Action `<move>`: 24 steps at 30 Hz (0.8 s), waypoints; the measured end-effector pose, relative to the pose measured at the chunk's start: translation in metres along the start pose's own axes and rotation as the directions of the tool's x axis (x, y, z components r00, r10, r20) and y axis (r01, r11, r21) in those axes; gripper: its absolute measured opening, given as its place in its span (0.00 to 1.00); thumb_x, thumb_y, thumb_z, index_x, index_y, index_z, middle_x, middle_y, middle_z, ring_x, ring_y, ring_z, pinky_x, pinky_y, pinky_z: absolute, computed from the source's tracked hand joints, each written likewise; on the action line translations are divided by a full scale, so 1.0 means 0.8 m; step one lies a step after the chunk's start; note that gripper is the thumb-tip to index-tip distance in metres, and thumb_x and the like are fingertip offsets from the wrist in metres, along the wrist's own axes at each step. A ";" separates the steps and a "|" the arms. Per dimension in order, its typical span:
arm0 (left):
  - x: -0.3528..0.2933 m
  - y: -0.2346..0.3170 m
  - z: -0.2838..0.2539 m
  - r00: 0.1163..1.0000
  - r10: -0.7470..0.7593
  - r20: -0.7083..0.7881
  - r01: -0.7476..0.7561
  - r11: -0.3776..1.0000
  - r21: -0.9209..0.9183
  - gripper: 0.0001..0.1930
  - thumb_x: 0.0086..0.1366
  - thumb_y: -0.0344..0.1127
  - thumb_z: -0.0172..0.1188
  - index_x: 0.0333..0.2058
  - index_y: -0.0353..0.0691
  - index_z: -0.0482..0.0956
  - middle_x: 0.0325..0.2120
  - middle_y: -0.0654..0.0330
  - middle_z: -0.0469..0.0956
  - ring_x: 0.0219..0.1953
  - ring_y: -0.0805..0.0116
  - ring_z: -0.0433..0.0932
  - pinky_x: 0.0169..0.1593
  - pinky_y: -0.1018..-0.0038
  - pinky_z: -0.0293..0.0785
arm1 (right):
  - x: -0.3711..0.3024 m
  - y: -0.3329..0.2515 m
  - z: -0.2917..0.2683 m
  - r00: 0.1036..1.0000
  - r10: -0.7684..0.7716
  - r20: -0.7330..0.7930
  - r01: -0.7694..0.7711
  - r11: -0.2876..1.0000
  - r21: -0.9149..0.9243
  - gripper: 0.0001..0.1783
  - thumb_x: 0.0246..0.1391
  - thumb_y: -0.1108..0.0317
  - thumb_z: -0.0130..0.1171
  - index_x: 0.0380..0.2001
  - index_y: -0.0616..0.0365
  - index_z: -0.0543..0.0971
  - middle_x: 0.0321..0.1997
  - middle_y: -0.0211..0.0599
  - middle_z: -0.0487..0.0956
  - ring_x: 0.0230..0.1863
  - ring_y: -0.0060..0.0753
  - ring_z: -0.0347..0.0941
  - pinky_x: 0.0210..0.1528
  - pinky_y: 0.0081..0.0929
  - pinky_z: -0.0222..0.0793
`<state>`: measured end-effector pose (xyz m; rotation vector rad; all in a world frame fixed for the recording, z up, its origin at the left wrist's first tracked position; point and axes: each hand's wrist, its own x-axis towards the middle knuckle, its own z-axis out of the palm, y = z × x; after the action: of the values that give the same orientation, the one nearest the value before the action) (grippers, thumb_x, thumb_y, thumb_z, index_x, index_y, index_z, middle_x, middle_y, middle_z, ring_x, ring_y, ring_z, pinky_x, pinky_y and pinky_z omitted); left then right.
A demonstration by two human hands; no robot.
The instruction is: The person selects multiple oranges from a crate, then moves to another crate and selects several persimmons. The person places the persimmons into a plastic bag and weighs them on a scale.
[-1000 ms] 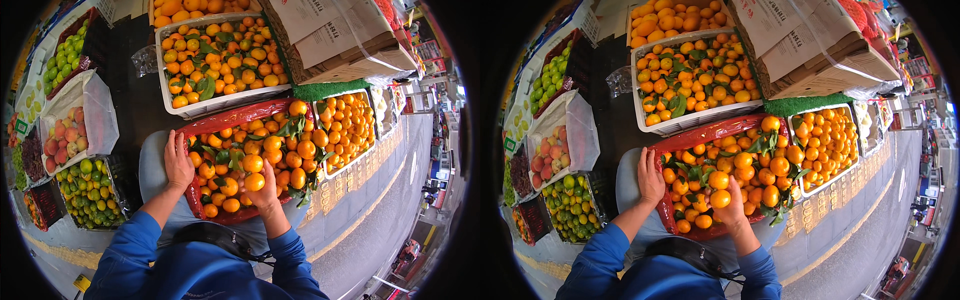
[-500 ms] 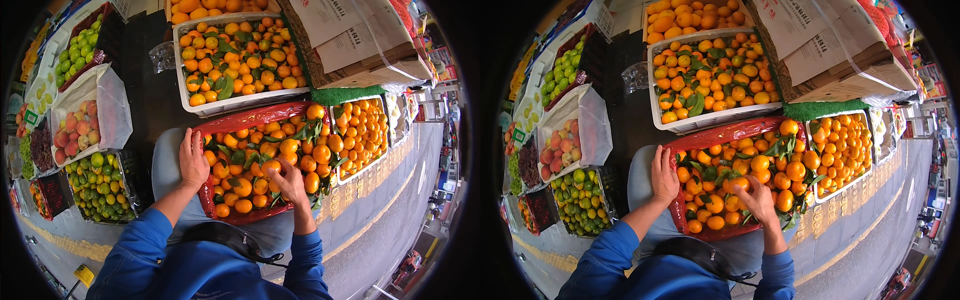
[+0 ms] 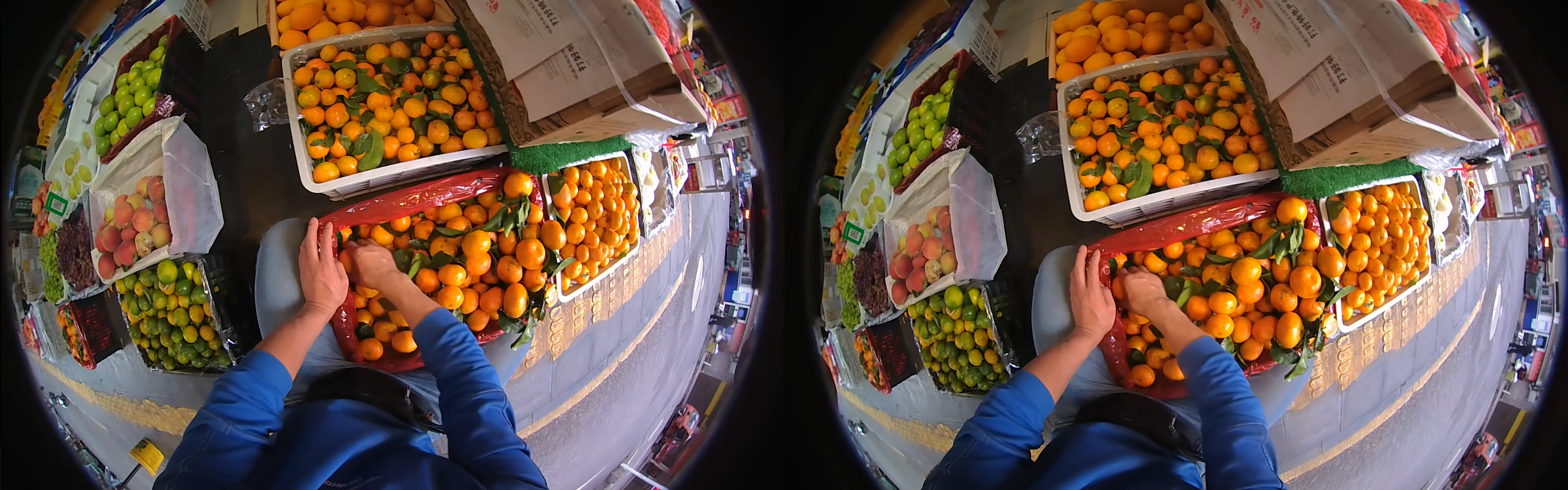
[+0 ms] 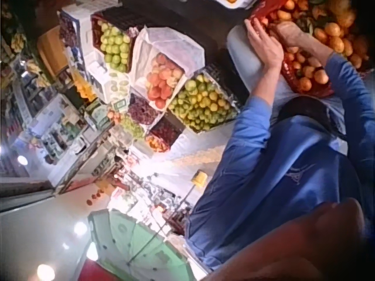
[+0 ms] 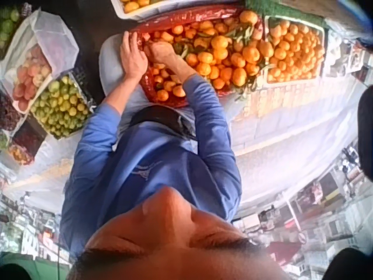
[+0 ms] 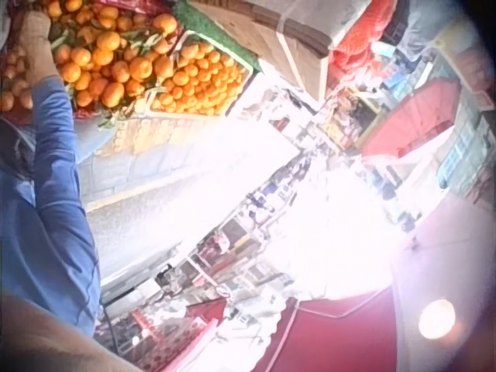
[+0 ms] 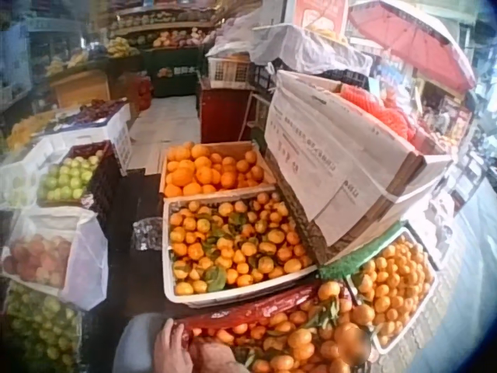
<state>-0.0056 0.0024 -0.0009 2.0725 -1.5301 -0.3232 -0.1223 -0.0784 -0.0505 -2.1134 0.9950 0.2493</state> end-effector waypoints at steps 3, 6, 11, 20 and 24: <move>0.001 -0.003 -0.001 1.000 -0.001 -0.010 0.001 1.000 0.014 0.37 0.55 0.19 0.55 0.67 0.35 0.65 0.70 0.43 0.58 0.67 0.39 0.63 0.70 0.54 0.61 | -0.053 0.010 -0.035 0.949 0.094 -0.302 0.017 0.938 0.346 0.34 0.44 0.61 0.74 0.55 0.54 0.75 0.55 0.48 0.79 0.57 0.54 0.76 0.60 0.43 0.72; 0.001 -0.004 0.000 0.999 0.028 -0.021 -0.028 1.000 0.005 0.38 0.53 0.19 0.57 0.66 0.35 0.65 0.69 0.42 0.58 0.65 0.38 0.65 0.68 0.53 0.63 | -0.108 0.006 -0.064 0.946 0.066 -0.319 0.178 0.714 0.677 0.40 0.47 0.75 0.73 0.64 0.60 0.68 0.61 0.43 0.72 0.60 0.43 0.73 0.60 0.35 0.75; 0.002 -0.002 -0.001 0.999 0.024 -0.026 -0.025 0.999 -0.031 0.37 0.55 0.18 0.55 0.67 0.35 0.64 0.69 0.41 0.58 0.66 0.36 0.63 0.69 0.52 0.61 | -0.156 -0.022 -0.087 0.978 0.181 -0.103 0.099 0.030 0.995 0.41 0.51 0.79 0.68 0.68 0.62 0.64 0.53 0.41 0.77 0.39 0.26 0.79 0.38 0.25 0.80; -0.001 -0.003 0.000 1.000 0.011 0.001 -0.011 1.000 -0.006 0.36 0.57 0.20 0.55 0.67 0.36 0.64 0.69 0.41 0.57 0.67 0.38 0.62 0.70 0.52 0.59 | -0.184 -0.069 -0.101 0.940 0.172 -0.295 0.275 0.133 0.952 0.36 0.51 0.74 0.74 0.62 0.61 0.71 0.45 0.31 0.80 0.39 0.18 0.76 0.43 0.20 0.75; -0.001 -0.002 0.001 1.000 0.009 -0.010 -0.009 1.000 0.004 0.35 0.57 0.20 0.55 0.67 0.36 0.64 0.69 0.42 0.58 0.67 0.39 0.62 0.70 0.53 0.60 | -0.189 -0.079 -0.109 0.939 0.202 -0.280 0.247 0.173 0.953 0.35 0.49 0.75 0.75 0.61 0.62 0.73 0.48 0.31 0.79 0.47 0.20 0.75 0.52 0.23 0.74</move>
<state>-0.0050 0.0035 -0.0024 2.0670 -1.5346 -0.3064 -0.1906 -0.0293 0.1152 -0.8593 0.8926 -0.7176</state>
